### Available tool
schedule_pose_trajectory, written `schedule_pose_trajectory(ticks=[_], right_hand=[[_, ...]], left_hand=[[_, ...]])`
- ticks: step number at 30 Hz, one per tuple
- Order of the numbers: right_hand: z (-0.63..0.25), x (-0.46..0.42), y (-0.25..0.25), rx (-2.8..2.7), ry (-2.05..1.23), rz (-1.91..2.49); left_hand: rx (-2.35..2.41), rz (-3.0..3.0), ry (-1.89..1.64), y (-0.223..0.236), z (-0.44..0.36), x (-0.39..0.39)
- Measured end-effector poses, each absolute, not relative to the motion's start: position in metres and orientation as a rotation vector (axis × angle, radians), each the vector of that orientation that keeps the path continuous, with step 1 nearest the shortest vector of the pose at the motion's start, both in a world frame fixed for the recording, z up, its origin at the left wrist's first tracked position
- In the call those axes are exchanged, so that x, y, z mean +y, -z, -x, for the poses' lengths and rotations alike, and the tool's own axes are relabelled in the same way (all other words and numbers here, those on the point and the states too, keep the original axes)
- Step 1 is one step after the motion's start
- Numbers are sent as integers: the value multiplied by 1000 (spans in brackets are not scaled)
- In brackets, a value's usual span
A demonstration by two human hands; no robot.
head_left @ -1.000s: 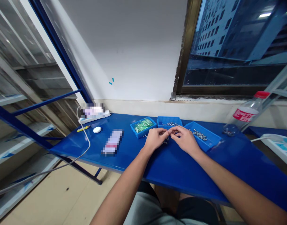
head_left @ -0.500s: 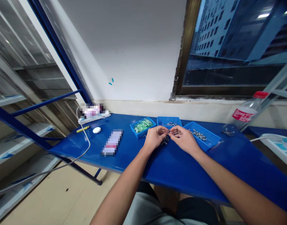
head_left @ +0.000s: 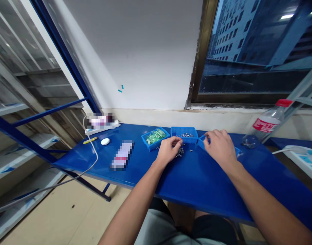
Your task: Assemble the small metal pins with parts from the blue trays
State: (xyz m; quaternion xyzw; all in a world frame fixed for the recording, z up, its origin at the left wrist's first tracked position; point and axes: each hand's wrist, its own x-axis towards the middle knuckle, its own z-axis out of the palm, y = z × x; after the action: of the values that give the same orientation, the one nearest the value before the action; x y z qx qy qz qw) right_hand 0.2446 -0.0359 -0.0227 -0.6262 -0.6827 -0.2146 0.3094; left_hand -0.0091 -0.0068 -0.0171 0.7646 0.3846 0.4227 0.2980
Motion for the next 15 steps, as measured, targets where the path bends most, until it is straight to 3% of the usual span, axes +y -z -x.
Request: schedule_pose_trajectory(ticks=[4,11,15], right_hand=[[-240,-36,25,-1839,498,1630],[-178,-46,35,-2294,-59,1121],[-163,-45,42,-2425,-147,1025]], left_hand=[[1049,-2052,-1151,15,10,-8],[1048,-2031,-1267,11,13,-9],[1048,-2029,-1284,11,14,-9]])
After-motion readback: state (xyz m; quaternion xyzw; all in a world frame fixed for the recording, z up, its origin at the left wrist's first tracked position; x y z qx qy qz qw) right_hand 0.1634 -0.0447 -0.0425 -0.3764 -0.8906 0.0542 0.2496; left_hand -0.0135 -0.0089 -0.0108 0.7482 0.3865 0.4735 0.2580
